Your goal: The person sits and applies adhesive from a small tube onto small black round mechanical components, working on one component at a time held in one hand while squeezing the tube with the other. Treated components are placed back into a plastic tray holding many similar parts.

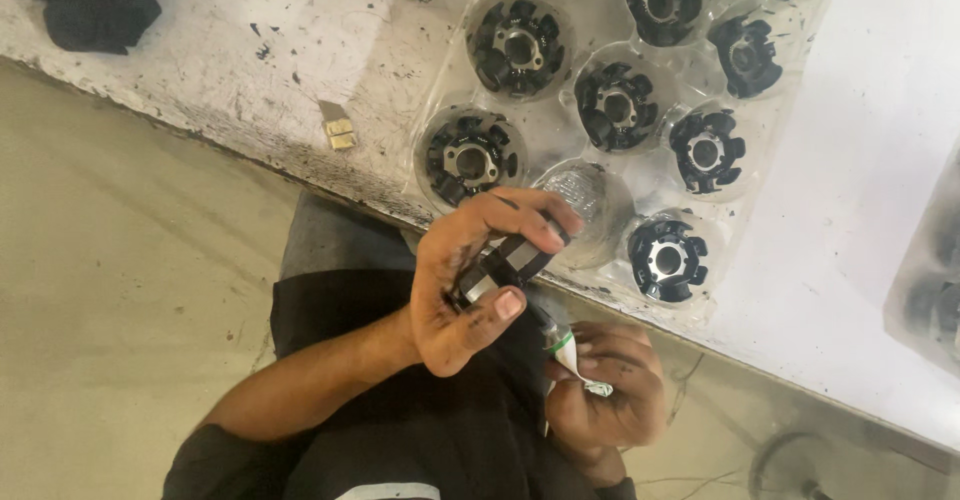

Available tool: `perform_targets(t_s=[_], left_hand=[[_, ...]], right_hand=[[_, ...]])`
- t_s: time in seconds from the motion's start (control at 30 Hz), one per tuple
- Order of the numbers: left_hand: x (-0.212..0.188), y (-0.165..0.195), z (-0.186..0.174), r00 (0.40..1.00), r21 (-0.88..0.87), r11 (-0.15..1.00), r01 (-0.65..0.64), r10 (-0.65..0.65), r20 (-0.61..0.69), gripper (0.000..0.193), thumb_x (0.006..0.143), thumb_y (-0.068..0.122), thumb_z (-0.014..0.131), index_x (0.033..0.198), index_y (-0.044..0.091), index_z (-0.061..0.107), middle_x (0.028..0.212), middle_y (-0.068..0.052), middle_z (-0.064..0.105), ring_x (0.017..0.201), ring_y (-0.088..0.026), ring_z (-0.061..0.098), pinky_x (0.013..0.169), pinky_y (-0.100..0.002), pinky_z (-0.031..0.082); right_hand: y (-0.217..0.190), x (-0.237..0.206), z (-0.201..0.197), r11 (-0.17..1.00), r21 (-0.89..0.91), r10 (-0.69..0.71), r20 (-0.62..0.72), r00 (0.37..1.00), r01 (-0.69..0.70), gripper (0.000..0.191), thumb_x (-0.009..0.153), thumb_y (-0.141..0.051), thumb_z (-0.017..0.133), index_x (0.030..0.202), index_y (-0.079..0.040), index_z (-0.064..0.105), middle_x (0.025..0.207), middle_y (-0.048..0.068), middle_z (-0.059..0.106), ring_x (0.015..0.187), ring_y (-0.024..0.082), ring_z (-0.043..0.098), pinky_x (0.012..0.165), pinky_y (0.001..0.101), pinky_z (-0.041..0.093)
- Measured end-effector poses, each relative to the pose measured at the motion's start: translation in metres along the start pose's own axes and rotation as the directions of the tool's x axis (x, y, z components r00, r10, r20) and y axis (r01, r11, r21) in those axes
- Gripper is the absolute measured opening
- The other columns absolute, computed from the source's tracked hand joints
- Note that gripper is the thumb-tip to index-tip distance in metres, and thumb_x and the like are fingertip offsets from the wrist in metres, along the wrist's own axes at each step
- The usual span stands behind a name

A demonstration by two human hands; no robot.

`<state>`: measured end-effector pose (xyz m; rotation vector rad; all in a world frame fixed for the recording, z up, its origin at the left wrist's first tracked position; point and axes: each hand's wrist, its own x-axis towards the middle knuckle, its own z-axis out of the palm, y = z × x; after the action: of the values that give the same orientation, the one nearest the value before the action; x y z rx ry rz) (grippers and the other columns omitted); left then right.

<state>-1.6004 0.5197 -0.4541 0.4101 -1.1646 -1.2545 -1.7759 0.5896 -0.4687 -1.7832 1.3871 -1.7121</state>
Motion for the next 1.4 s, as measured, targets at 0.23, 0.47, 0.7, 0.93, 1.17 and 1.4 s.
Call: perform_targets(t_s=[0.23,0.47,0.7,0.93,1.17,1.4], left_hand=[[0.006,0.002,-0.008,0.998,0.217,0.975,-0.039,0.026,0.062,0.031,0.097,0.023,0.065,0.120,0.002,0.063,0.128,-0.020,0.067,0.114,-0.022,0.068,0.101,-0.030,0.053],[0.004,-0.011,-0.009,0.999,0.065,0.997,0.032,-0.034,0.016,0.028,0.103,0.019,0.065,0.124,0.001,0.063,0.130,-0.019,0.067,0.118,-0.021,0.065,0.105,-0.030,0.051],[-0.001,-0.018,-0.013,0.997,-0.002,0.997,0.072,-0.072,-0.009,0.029,0.105,0.018,0.063,0.126,-0.001,0.060,0.131,-0.019,0.066,0.120,-0.020,0.062,0.107,-0.030,0.049],[-0.004,-0.024,-0.014,0.995,-0.088,0.992,0.090,-0.093,-0.031,0.029,0.109,0.020,0.061,0.129,-0.001,0.058,0.133,-0.020,0.064,0.123,-0.019,0.059,0.110,-0.031,0.047],[-0.014,-0.036,0.003,0.953,-0.544,0.836,0.074,-0.219,-0.207,0.033,0.109,0.026,0.062,0.129,0.001,0.054,0.131,-0.022,0.057,0.123,-0.027,0.059,0.107,-0.039,0.051],[-0.018,-0.045,0.015,0.880,-0.777,0.629,-0.015,-0.361,-0.309,0.040,0.106,0.032,0.058,0.131,0.002,0.050,0.132,-0.026,0.058,0.125,-0.041,0.059,0.105,-0.054,0.053]], right_hand=[[-0.002,0.008,0.004,0.998,-0.065,0.006,0.079,0.997,-0.001,0.031,0.074,0.019,0.067,0.090,-0.003,0.053,0.086,0.012,0.063,0.079,0.026,0.068,0.068,0.0335,0.059],[0.001,0.012,0.010,0.997,-0.053,0.060,0.055,0.997,-0.057,0.026,0.074,0.021,0.060,0.087,-0.001,0.055,0.083,0.012,0.063,0.071,0.023,0.068,0.064,0.0303,0.058],[0.001,0.008,0.014,0.993,-0.076,0.092,0.041,0.995,-0.089,0.028,0.075,0.022,0.061,0.088,-0.002,0.054,0.084,0.012,0.062,0.073,0.023,0.067,0.064,0.0298,0.055],[0.006,0.009,0.012,0.995,-0.058,0.089,0.059,0.994,-0.086,0.028,0.074,0.020,0.061,0.088,-0.003,0.053,0.084,0.011,0.063,0.072,0.023,0.066,0.064,0.0300,0.055],[0.007,0.005,0.012,0.989,0.041,0.140,0.022,0.990,-0.141,0.026,0.075,0.015,0.071,0.088,-0.002,0.055,0.086,0.014,0.063,0.077,0.024,0.065,0.071,0.0321,0.058],[0.007,-0.001,0.005,0.957,0.133,0.257,0.031,0.966,-0.259,0.023,0.079,0.012,0.075,0.085,0.000,0.055,0.085,0.015,0.063,0.082,0.025,0.065,0.079,0.0327,0.054]])
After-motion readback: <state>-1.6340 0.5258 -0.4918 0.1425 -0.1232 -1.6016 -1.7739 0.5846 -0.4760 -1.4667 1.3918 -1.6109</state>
